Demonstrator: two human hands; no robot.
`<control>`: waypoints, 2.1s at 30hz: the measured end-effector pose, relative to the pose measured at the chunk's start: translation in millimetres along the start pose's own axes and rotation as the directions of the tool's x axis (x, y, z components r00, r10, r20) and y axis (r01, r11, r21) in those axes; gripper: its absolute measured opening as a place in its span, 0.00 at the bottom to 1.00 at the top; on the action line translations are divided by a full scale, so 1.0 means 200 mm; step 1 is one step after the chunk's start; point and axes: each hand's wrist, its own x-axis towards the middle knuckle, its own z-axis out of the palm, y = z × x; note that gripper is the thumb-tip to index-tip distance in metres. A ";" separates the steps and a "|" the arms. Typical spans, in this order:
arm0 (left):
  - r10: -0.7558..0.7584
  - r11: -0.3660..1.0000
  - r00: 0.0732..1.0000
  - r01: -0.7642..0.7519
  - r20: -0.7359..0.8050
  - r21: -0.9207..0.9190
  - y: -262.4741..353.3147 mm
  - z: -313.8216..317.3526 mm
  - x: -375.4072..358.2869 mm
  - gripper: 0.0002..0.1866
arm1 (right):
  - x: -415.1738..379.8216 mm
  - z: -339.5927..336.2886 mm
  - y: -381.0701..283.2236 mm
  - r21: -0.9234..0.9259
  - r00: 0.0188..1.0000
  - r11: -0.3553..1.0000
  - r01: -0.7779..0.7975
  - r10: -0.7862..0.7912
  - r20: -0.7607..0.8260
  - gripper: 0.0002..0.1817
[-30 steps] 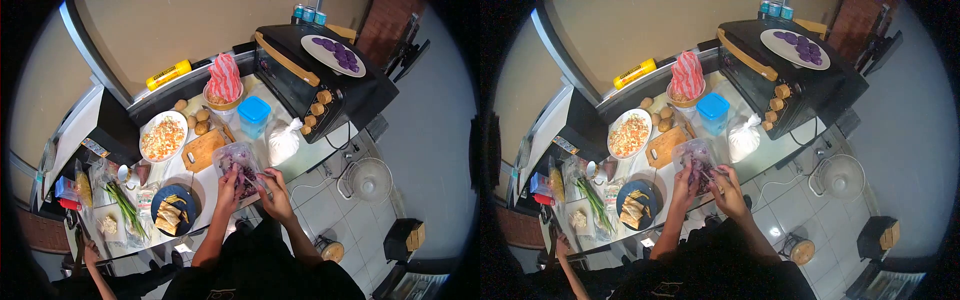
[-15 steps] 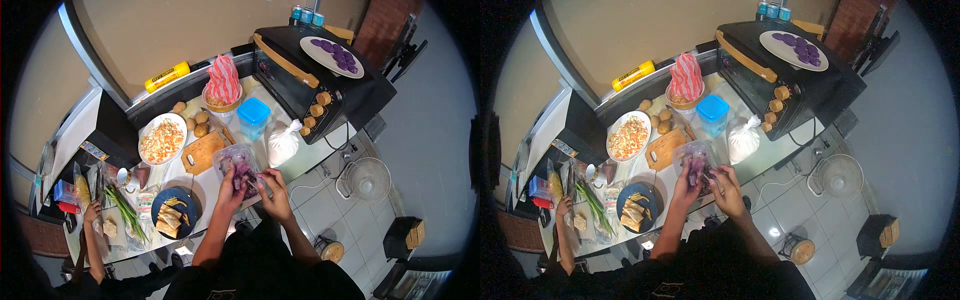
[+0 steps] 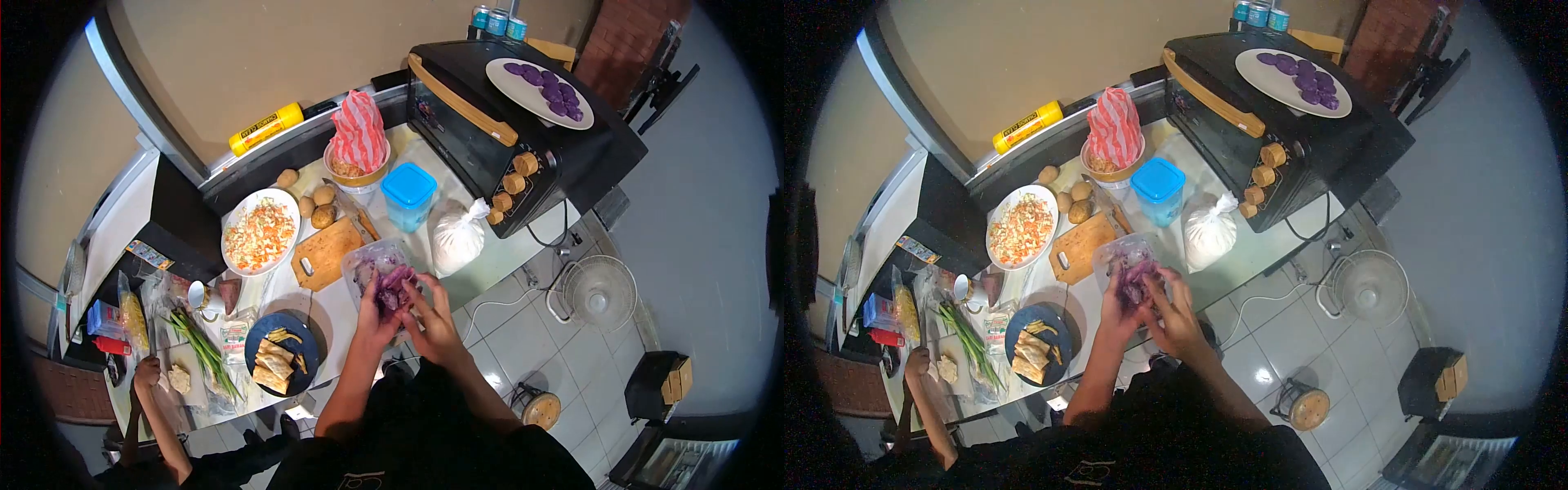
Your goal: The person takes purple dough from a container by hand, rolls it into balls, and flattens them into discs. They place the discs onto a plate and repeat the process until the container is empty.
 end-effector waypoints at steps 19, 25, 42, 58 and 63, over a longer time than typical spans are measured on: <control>0.225 0.974 0.957 -0.214 -0.181 0.080 -0.10 0.16 0.14 0.37 | 0.16 -0.14 0.17 -0.179 0.896 0.954 0.241 -0.149 0.417 0.37; 0.282 0.954 0.945 -0.295 -0.162 -0.057 -0.14 0.12 0.18 0.40 | 0.21 -0.21 0.18 -0.053 0.882 0.959 0.279 -0.234 0.409 0.38; 0.417 0.904 0.907 -0.408 -0.056 0.128 -0.22 0.19 0.18 0.32 | 0.24 -0.26 0.29 -0.095 0.862 0.940 0.326 -0.255 0.439 0.42; 0.410 0.912 0.912 -0.409 -0.015 0.035 -0.22 0.25 0.19 0.35 | 0.19 -0.24 0.35 0.142 0.870 0.941 0.308 -0.339 0.358 0.36; 0.417 0.909 0.905 -0.417 -0.080 0.016 -0.23 0.23 0.21 0.35 | 0.21 -0.29 0.31 0.051 0.854 0.935 0.352 -0.343 0.392 0.38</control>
